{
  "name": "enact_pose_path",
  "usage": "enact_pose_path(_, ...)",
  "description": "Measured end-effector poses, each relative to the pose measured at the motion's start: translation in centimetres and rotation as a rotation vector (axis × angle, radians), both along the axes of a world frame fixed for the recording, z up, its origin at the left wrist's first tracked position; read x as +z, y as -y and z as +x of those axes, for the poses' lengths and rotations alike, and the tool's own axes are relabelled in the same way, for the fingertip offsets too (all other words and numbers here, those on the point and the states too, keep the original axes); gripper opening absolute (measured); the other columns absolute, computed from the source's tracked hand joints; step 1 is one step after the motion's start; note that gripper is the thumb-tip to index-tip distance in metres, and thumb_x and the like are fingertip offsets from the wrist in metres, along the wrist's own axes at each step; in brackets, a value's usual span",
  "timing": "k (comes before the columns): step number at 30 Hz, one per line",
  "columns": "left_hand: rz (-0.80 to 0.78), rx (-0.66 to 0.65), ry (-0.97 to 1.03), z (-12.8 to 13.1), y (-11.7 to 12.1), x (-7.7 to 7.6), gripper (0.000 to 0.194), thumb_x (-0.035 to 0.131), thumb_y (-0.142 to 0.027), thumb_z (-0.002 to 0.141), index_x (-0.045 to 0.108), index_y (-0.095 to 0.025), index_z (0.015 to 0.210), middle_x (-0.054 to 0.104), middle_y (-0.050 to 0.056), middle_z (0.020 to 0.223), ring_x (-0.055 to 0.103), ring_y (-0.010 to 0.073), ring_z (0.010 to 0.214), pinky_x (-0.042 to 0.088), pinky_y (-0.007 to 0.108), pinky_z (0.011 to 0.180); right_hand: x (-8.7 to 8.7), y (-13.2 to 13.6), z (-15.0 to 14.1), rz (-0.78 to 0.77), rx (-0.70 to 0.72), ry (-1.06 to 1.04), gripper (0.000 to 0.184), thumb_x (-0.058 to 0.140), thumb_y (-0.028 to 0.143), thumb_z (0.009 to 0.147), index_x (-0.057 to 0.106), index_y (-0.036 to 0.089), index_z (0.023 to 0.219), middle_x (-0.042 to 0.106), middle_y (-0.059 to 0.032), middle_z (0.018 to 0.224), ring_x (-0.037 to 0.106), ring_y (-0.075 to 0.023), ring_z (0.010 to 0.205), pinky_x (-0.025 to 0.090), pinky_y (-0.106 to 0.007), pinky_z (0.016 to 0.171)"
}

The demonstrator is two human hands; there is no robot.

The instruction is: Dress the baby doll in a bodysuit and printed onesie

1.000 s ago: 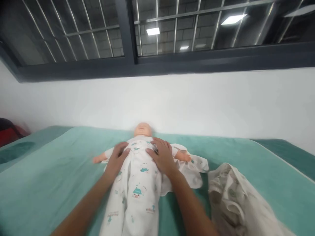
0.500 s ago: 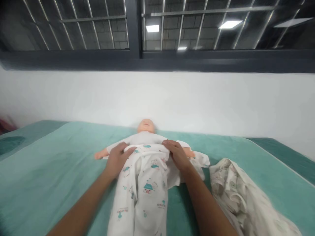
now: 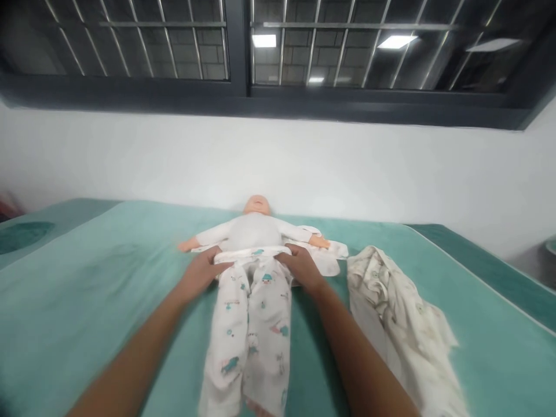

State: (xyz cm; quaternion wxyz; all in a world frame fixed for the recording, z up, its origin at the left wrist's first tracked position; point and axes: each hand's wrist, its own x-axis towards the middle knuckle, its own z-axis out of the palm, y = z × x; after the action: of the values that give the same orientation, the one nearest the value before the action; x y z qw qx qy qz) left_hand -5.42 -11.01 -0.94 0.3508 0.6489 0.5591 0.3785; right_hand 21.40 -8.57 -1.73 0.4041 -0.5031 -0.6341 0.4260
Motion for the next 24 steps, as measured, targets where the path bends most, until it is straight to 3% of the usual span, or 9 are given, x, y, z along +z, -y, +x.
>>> enact_pose_path(3,-0.06,-0.147,0.056,-0.7,1.2,-0.2,0.032,0.062,-0.048,0.074,0.05,-0.02,0.085,0.053,-0.003,0.079,0.05,0.0146,0.075,0.039,0.024,0.065,0.0,2.0,-0.2,0.038,-0.045,0.107,0.029,0.061,0.047,0.074,0.053,0.019,0.077,0.048,0.0049,0.064,0.042,-0.0118,0.059,0.033,-0.022,0.052)
enact_pose_path(6,-0.106,-0.329,-0.009,-1.6,2.6,-0.1,0.052,0.071,-0.048,0.065,0.052,-0.021,0.105,0.057,0.0,0.097,0.053,0.0175,0.086,0.042,0.026,0.071,0.5,4.0,-0.2,0.054,0.076,0.245,0.032,0.067,0.045,0.069,0.057,0.02,0.086,0.056,0.0032,0.075,0.047,-0.0139,0.067,0.037,-0.023,0.059)
enact_pose_path(10,0.059,-0.12,-0.12,-0.7,4.4,-0.8,0.029,0.061,-0.047,0.073,0.053,-0.019,0.075,0.056,-0.001,0.083,0.051,0.0175,0.08,0.04,0.027,0.071,-0.1,5.7,-1.5,0.093,-0.028,0.25,0.021,0.061,0.035,0.069,0.047,0.02,0.064,0.047,0.0052,0.062,0.043,-0.0127,0.062,0.033,-0.023,0.056)
enact_pose_path(13,0.018,0.014,-0.134,0.4,5.6,-1.3,0.028,0.046,-0.046,0.081,0.052,-0.019,0.075,0.058,0.0,0.078,0.052,0.0187,0.078,0.04,0.028,0.069,-0.6,6.7,-2.4,0.059,-0.114,0.153,0.016,0.053,0.033,0.072,0.045,0.021,0.066,0.044,0.006,0.061,0.042,-0.0125,0.06,0.032,-0.023,0.055)
enact_pose_path(15,-0.016,0.02,-0.128,0.6,6.4,-1.0,0.033,0.042,-0.049,0.082,0.054,-0.019,0.079,0.06,0.001,0.078,0.053,0.0191,0.077,0.041,0.028,0.067,-0.2,7.4,-2.4,0.04,-0.111,0.148,0.015,0.053,0.034,0.072,0.048,0.02,0.069,0.048,0.0057,0.063,0.045,-0.0132,0.061,0.034,-0.023,0.056)
enact_pose_path(17,-0.056,-0.035,-0.124,0.2,7.3,-0.2,0.039,0.051,-0.055,0.077,0.056,-0.017,0.085,0.062,0.002,0.081,0.055,0.0189,0.076,0.042,0.027,0.065,0.9,8.1,-1.9,0.043,-0.038,0.191,0.02,0.061,0.037,0.068,0.054,0.019,0.074,0.055,0.0042,0.069,0.049,-0.0151,0.067,0.037,-0.024,0.06)
enact_pose_path(20,-0.064,-0.205,-0.143,-0.6,8.7,1.3,0.054,0.067,-0.058,0.064,0.059,-0.017,0.098,0.066,0.004,0.094,0.058,0.0198,0.082,0.044,0.025,0.066,2.8,9.1,-0.9,0.007,0.262,0.326,0.031,0.071,0.043,0.064,0.065,0.019,0.083,0.065,0.0011,0.081,0.055,-0.0192,0.076,0.04,-0.027,0.069)
enact_pose_path(22,-0.049,-0.265,-0.209,-0.7,9.4,2.0,0.049,0.067,-0.057,0.063,0.062,-0.017,0.091,0.067,0.004,0.091,0.059,0.0214,0.083,0.044,0.026,0.067,3.3,9.5,-0.6,-0.033,0.368,0.408,0.03,0.071,0.046,0.065,0.067,0.019,0.076,0.066,0.0006,0.078,0.056,-0.0201,0.076,0.04,-0.028,0.069)
enact_pose_path(24,-0.045,-0.249,-0.283,-0.5,9.9,2.3,0.041,0.063,-0.057,0.067,0.062,-0.017,0.074,0.067,0.004,0.079,0.059,0.0233,0.079,0.043,0.028,0.066,3.3,9.9,-0.6,-0.059,0.321,0.419,0.031,0.069,0.048,0.067,0.064,0.017,0.066,0.064,0.0004,0.07,0.056,-0.0197,0.072,0.04,-0.027,0.066)
